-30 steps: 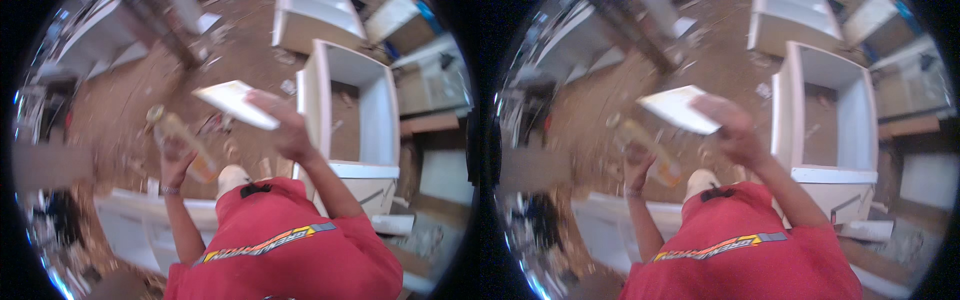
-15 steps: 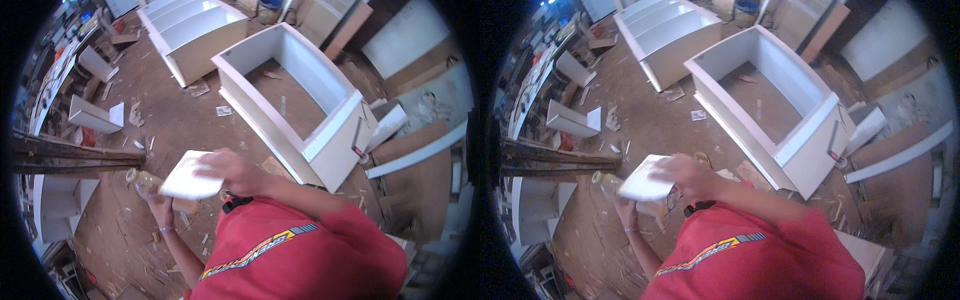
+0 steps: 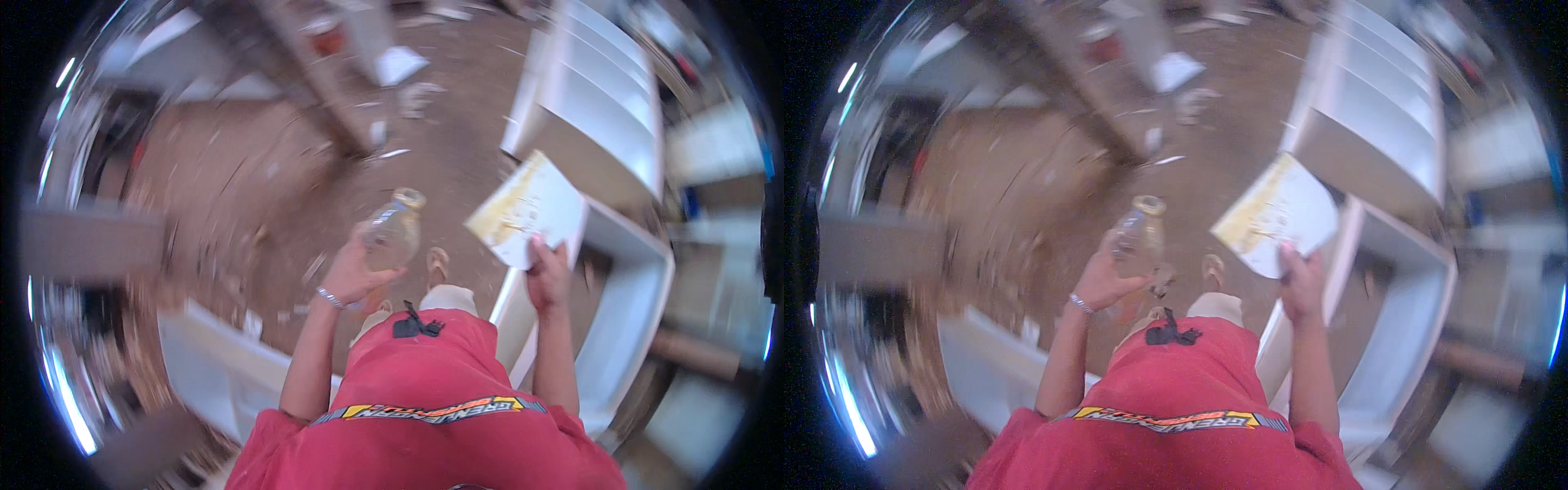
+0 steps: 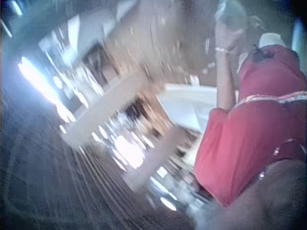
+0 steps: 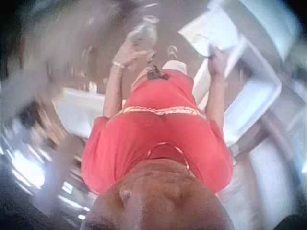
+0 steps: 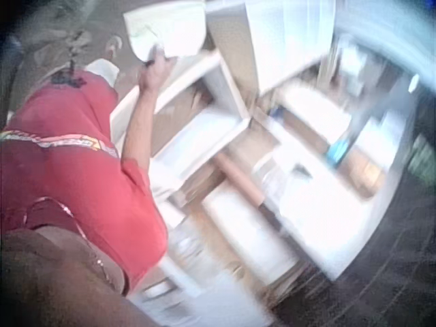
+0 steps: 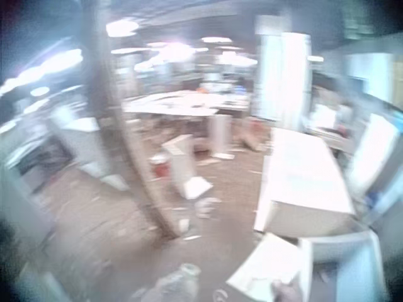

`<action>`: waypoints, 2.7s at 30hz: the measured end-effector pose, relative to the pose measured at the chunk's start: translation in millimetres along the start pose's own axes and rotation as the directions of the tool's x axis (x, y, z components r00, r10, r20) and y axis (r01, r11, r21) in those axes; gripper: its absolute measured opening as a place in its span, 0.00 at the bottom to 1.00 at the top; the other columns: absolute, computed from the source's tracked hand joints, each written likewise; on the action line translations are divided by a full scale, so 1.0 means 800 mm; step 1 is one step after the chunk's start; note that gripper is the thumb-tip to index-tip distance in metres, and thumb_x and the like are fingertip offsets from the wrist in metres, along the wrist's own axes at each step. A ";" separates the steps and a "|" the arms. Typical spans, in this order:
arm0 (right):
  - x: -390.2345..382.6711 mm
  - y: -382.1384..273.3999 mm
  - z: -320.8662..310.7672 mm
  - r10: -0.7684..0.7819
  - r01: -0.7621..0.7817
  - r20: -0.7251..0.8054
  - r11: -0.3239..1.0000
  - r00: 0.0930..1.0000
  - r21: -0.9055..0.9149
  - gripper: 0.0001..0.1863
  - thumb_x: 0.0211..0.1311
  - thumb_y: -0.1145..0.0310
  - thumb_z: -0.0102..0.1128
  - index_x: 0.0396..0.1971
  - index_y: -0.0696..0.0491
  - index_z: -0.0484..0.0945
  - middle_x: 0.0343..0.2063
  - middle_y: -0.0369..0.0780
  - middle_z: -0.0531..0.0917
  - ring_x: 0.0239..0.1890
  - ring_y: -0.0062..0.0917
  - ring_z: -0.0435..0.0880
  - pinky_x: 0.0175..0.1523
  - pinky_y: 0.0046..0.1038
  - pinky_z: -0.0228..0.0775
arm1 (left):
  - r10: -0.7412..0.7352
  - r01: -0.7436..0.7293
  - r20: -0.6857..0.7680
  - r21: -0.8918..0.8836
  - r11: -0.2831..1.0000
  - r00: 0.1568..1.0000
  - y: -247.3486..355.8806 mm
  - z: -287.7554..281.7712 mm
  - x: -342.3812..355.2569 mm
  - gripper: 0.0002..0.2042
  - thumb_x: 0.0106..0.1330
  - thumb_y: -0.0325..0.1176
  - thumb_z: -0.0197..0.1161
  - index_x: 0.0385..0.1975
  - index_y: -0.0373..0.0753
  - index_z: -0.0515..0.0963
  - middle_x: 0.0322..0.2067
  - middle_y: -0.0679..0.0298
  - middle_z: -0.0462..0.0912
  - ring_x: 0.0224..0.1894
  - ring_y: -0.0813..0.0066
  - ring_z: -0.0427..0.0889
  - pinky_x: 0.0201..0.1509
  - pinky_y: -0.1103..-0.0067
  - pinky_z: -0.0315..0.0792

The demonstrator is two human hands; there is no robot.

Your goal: The person applies glue from a bottle onto a scraper and then spreads the glue onto the edges of wooden cabinet components.

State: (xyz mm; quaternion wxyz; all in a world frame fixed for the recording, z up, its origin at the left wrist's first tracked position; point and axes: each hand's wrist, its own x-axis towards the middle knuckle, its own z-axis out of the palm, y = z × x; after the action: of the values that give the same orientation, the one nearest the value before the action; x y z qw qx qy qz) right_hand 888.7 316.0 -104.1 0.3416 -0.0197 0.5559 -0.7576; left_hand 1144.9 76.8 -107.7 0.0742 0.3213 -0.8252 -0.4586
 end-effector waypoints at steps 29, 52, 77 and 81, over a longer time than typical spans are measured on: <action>-0.608 0.450 0.277 0.839 0.239 0.291 0.433 -0.460 -0.869 0.18 0.72 0.67 0.64 0.54 0.64 0.80 0.46 0.42 0.87 0.45 0.27 0.85 0.54 0.32 0.77 | -0.891 0.903 -0.157 -0.130 -0.409 -0.426 0.103 0.143 -0.972 0.30 0.56 0.36 0.74 0.59 0.39 0.73 0.47 0.50 0.86 0.54 0.54 0.86 0.58 0.60 0.78; -0.949 0.620 0.534 0.613 0.136 0.194 0.450 -0.766 -0.883 0.17 0.74 0.70 0.58 0.59 0.60 0.78 0.52 0.40 0.86 0.53 0.25 0.83 0.62 0.32 0.71 | -0.831 0.886 -0.311 -0.102 -0.453 -0.461 0.018 -0.211 -1.148 0.45 0.46 0.31 0.81 0.70 0.43 0.67 0.44 0.53 0.81 0.50 0.54 0.82 0.58 0.61 0.74; -1.127 0.507 0.530 0.386 0.106 0.420 0.827 -0.821 -0.552 0.15 0.77 0.65 0.56 0.55 0.58 0.79 0.38 0.44 0.88 0.43 0.25 0.83 0.53 0.34 0.73 | -0.653 0.802 -0.472 -0.275 -0.530 -0.593 0.121 -0.180 -1.271 0.46 0.44 0.27 0.80 0.70 0.46 0.67 0.48 0.50 0.81 0.52 0.49 0.81 0.60 0.59 0.73; -1.143 0.487 0.494 0.363 0.155 0.412 0.876 -0.836 -0.456 0.15 0.78 0.66 0.55 0.55 0.58 0.78 0.34 0.46 0.86 0.41 0.26 0.82 0.51 0.34 0.74 | -0.617 0.775 -0.473 -0.323 -0.543 -0.629 0.136 -0.147 -1.300 0.49 0.44 0.27 0.82 0.71 0.48 0.66 0.53 0.50 0.82 0.54 0.46 0.81 0.60 0.59 0.74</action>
State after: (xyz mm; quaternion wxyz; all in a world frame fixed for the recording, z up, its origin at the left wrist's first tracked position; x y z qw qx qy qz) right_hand 1944.1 423.7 32.8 0.7596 -0.6460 -0.0711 -0.0241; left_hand 1957.3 656.6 225.8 -0.2030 0.9727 -0.1055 -0.0394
